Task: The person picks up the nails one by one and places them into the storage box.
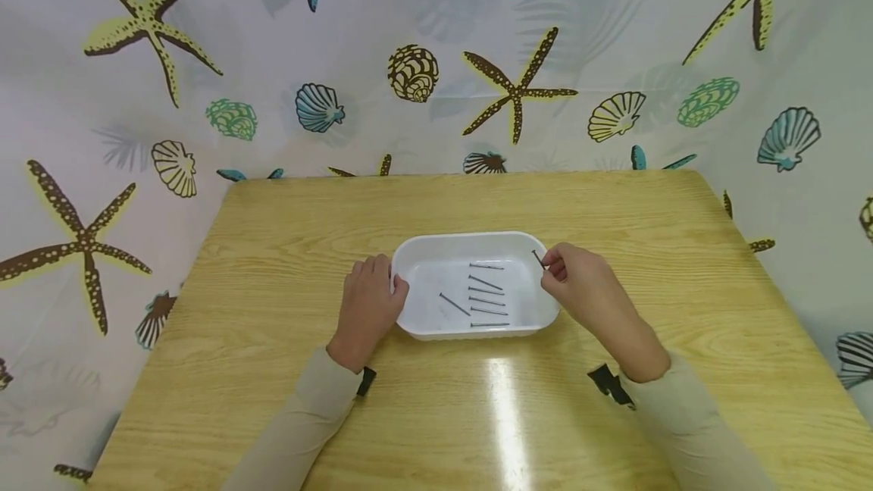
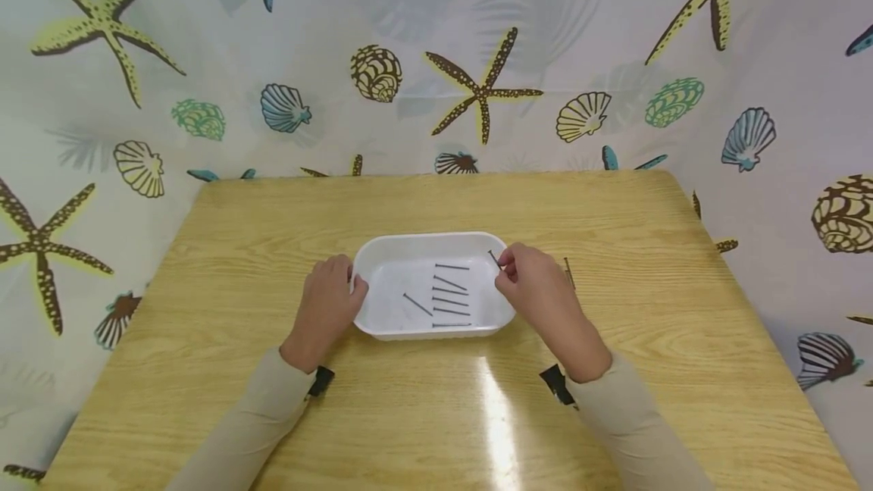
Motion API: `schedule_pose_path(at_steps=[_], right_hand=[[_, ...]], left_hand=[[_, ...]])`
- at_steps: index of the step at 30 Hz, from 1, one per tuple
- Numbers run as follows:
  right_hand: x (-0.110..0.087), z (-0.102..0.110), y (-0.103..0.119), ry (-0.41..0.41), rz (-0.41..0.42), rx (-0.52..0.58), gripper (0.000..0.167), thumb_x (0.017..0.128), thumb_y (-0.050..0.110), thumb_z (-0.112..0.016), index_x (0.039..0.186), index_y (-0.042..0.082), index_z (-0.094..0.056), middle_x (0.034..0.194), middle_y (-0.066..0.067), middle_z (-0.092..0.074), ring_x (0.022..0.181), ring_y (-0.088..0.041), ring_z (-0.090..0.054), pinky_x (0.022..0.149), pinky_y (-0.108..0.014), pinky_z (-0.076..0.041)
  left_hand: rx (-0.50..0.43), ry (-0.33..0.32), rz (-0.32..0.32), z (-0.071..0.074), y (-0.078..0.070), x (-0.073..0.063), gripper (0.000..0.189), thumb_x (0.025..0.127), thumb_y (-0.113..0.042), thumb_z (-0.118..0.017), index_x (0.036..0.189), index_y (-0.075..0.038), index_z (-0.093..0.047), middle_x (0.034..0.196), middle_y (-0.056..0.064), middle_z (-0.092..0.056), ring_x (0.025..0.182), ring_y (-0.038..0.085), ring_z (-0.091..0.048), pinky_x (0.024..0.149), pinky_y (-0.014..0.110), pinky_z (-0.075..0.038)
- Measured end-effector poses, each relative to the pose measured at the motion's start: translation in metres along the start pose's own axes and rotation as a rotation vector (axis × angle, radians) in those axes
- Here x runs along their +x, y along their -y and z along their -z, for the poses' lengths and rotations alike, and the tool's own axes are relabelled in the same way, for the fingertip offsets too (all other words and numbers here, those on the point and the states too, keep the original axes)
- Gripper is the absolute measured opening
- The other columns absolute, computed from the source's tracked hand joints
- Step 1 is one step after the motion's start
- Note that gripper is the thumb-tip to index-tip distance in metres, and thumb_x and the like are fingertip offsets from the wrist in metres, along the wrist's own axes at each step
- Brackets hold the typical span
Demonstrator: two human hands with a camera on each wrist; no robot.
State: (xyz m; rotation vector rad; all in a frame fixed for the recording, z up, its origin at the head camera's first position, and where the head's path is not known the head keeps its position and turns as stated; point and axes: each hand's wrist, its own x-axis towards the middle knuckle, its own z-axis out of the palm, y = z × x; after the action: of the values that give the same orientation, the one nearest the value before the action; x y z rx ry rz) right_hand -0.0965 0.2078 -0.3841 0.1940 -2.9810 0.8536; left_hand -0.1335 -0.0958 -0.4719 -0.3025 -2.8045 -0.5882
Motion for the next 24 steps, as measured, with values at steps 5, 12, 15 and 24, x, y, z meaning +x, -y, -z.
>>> schedule_pose_path(at_steps=[5, 12, 15, 24], right_hand=[[0.004, -0.002, 0.008, 0.016, 0.015, 0.003, 0.013, 0.084, 0.010, -0.057, 0.094, 0.002, -0.059, 0.081, -0.006, -0.062, 0.075, -0.020, -0.059, 0.065, -0.034, -0.049], [0.011, -0.011, 0.013, 0.063, 0.031, 0.020, 0.015, 0.083, 0.010, -0.058, 0.096, 0.002, -0.060, 0.081, -0.005, -0.062, 0.075, -0.019, -0.059, 0.067, -0.035, -0.048], [0.016, -0.018, 0.012, 0.096, 0.032, 0.011, 0.014, 0.083, 0.010, -0.058, 0.096, 0.003, -0.060, 0.081, -0.004, -0.062, 0.075, -0.018, -0.059, 0.067, -0.035, -0.048], [0.026, -0.037, 0.008, 0.137, 0.038, -0.042, 0.011, 0.082, 0.009, -0.061, 0.092, 0.005, -0.060, 0.080, -0.003, -0.062, 0.073, -0.017, -0.058, 0.067, -0.034, -0.047]], left_hand=[[-0.003, -0.001, 0.004, 0.000, -0.001, 0.001, 0.016, 0.088, -0.022, -0.049, 0.080, -0.010, -0.043, 0.071, 0.002, -0.040, 0.067, 0.021, -0.037, 0.059, 0.032, -0.029], [-0.003, -0.009, -0.001, 0.002, -0.002, 0.001, 0.015, 0.087, -0.021, -0.050, 0.080, -0.009, -0.044, 0.071, 0.002, -0.040, 0.066, 0.020, -0.037, 0.059, 0.032, -0.029], [-0.002, -0.013, -0.005, 0.003, -0.003, 0.002, 0.015, 0.087, -0.021, -0.051, 0.080, -0.009, -0.044, 0.071, 0.002, -0.040, 0.066, 0.020, -0.037, 0.059, 0.032, -0.029], [-0.002, -0.008, -0.002, 0.003, -0.003, 0.002, 0.016, 0.087, -0.022, -0.050, 0.081, -0.008, -0.045, 0.071, 0.003, -0.041, 0.067, 0.021, -0.038, 0.059, 0.032, -0.030]])
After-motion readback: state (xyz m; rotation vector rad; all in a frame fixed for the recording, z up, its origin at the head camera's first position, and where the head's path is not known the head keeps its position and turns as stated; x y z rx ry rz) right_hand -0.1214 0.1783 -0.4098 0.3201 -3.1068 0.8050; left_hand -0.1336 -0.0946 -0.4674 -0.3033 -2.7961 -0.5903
